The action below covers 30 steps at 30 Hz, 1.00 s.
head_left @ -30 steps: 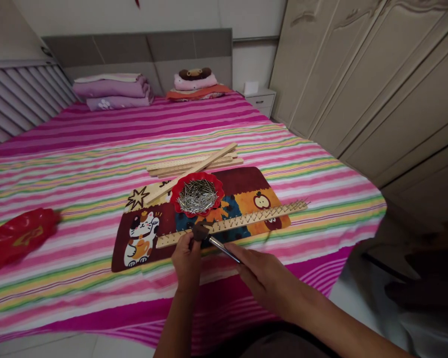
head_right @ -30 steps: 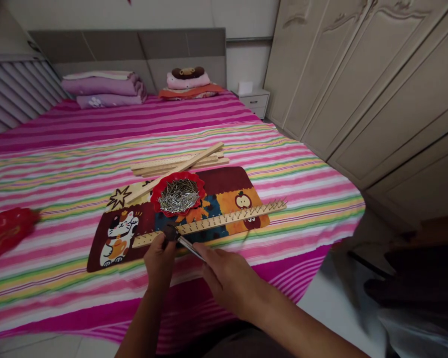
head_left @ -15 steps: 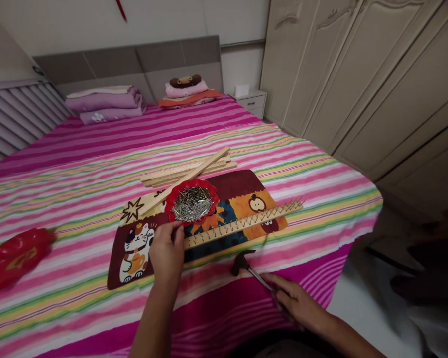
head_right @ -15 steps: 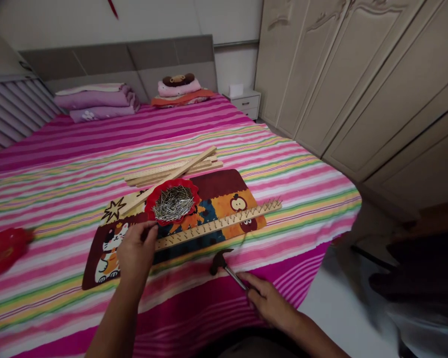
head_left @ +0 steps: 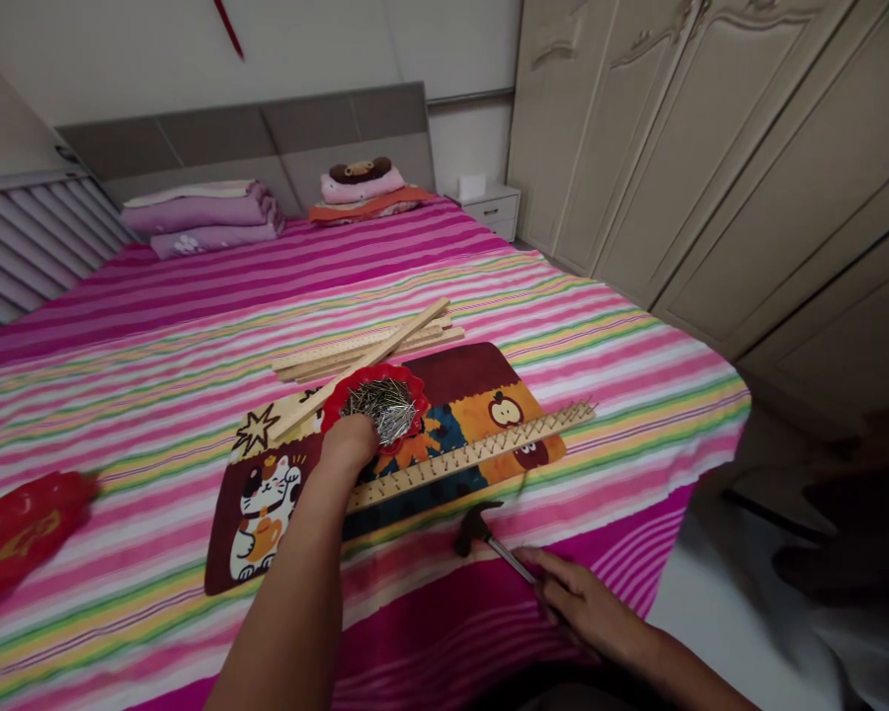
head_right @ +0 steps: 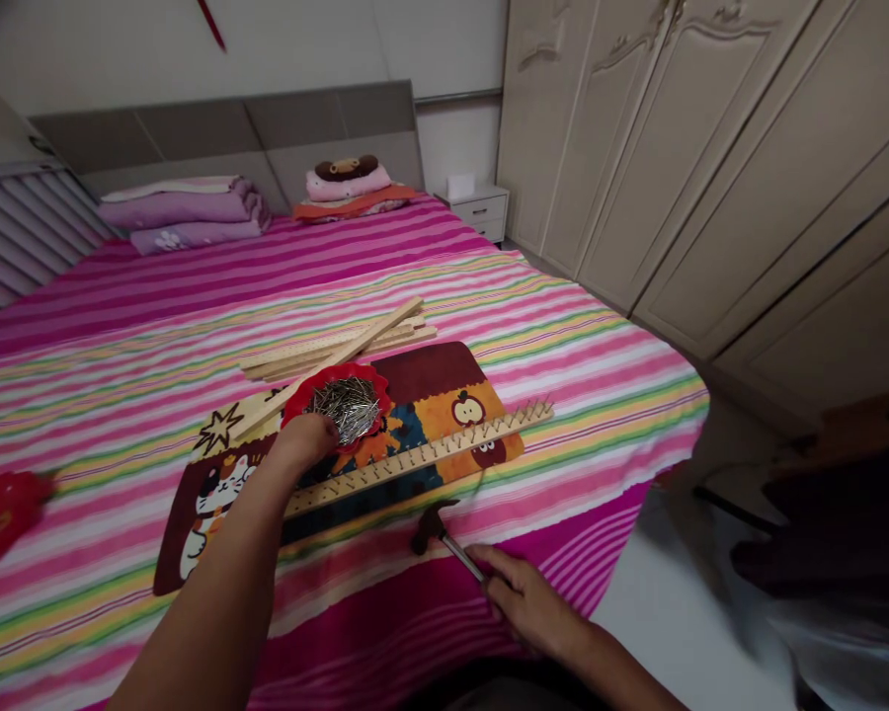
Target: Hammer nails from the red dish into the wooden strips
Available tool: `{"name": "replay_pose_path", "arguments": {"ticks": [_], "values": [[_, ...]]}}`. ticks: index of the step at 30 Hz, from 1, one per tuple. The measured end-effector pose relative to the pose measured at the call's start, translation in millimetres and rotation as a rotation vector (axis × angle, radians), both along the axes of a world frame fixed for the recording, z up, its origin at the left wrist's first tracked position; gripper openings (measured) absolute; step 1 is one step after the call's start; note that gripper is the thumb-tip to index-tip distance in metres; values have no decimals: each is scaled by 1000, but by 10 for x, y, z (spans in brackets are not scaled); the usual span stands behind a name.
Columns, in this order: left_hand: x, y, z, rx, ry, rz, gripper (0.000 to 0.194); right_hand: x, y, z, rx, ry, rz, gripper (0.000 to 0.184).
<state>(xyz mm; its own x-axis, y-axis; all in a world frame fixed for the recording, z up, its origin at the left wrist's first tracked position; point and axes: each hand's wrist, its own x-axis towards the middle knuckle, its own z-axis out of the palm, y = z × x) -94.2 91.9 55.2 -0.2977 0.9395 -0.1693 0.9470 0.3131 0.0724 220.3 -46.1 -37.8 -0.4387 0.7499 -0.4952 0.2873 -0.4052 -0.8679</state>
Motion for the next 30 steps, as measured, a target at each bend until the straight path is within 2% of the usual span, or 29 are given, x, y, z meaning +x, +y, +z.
{"name": "replay_pose_path", "arguments": {"ticks": [3,5,7,9,12,15,19,23,30], "values": [[-55,-51,58,6,-18,-22,13,5,-8,-11,14,13,7,52],[-112,-139,122,80,-120,-24,12,9,-10,-25,16,17,17,51],[-164,-268,194,225,-359,9,10,10,-7,-40,13,12,19,52],[-191,-430,258,355,-679,93,17,8,-1,-47,18,12,16,54],[-167,-697,307,397,-1051,247,40,4,8,-30,36,20,16,56],[-106,-934,280,411,-1218,355,51,5,11,-3,63,11,25,55],[-65,-1168,145,498,-1284,431,49,11,-4,-11,119,3,30,52],[-62,-1327,-50,625,-1218,510,47,11,-34,-33,60,-6,-3,52],[110,-1328,-351,686,-1095,606,39,-5,-34,-9,50,29,-13,50]]}}
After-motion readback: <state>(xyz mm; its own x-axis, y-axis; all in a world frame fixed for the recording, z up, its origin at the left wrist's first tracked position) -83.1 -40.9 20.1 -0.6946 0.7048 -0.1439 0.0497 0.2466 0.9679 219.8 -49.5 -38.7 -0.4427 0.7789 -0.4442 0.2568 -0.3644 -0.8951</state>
